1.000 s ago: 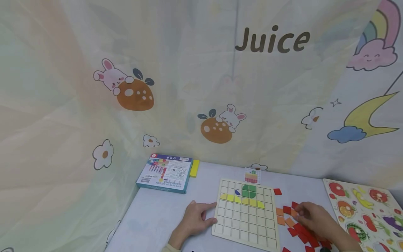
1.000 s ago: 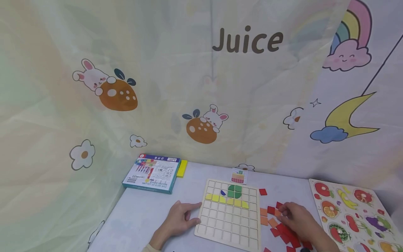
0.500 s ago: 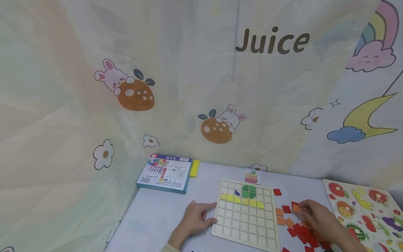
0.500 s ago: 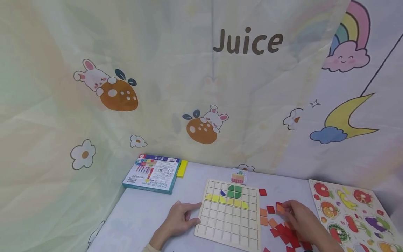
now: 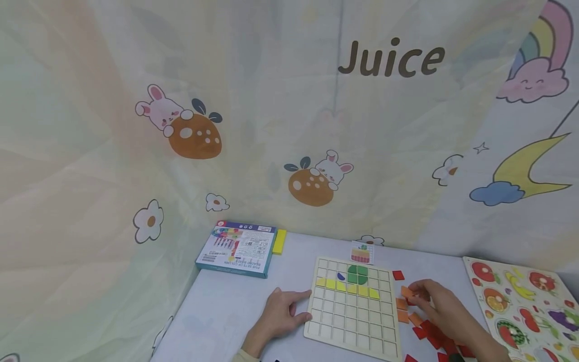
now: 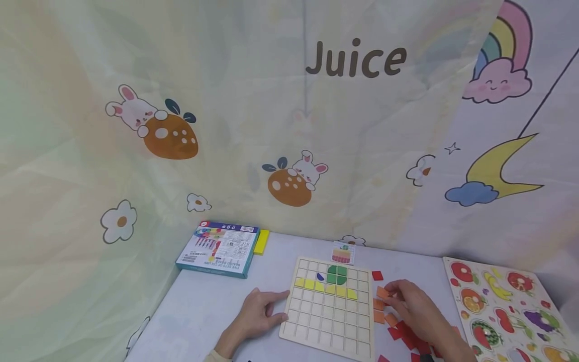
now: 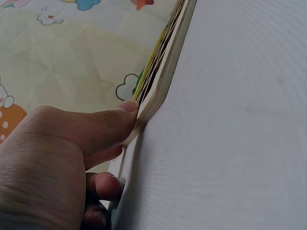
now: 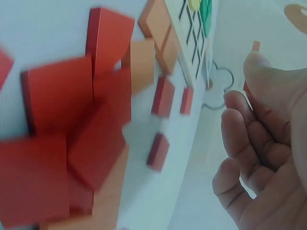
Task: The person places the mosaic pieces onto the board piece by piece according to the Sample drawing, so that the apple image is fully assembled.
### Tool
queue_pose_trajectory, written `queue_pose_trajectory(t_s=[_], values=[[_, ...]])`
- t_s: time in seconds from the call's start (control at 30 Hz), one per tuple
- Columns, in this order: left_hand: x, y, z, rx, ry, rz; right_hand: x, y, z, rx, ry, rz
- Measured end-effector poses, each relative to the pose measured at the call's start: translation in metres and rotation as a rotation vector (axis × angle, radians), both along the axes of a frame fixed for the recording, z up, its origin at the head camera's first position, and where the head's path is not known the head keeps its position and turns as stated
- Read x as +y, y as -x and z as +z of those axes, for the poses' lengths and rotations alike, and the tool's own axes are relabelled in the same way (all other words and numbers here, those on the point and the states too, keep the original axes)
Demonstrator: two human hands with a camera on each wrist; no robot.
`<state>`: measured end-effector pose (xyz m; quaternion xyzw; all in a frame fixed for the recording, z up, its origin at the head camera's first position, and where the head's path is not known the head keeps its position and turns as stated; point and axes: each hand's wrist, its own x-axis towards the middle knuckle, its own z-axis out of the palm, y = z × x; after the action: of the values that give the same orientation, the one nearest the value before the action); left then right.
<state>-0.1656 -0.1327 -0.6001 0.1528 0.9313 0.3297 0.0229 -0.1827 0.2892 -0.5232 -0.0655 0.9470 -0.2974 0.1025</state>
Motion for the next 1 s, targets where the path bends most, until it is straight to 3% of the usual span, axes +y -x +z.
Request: queue_pose_trajectory(t_s=[0.1, 0.4, 0.73, 1.0], values=[[0.000, 0.000, 0.000, 0.008, -0.002, -0.002, -0.009, -0.001, -0.003, 0.012, 0.003, 0.006], [-0.001, 0.000, -0.002, 0.021, 0.004, -0.005, -0.039, 0.001, -0.013, -0.093, 0.017, -0.055], [-0.001, -0.001, -0.002, 0.049, 0.001, -0.014, -0.054, -0.002, -0.027, 0.060, -0.062, 0.055], [0.000, -0.001, 0.000, -0.006, 0.007, 0.007, -0.060, -0.002, -0.034, 0.117, -0.109, 0.072]])
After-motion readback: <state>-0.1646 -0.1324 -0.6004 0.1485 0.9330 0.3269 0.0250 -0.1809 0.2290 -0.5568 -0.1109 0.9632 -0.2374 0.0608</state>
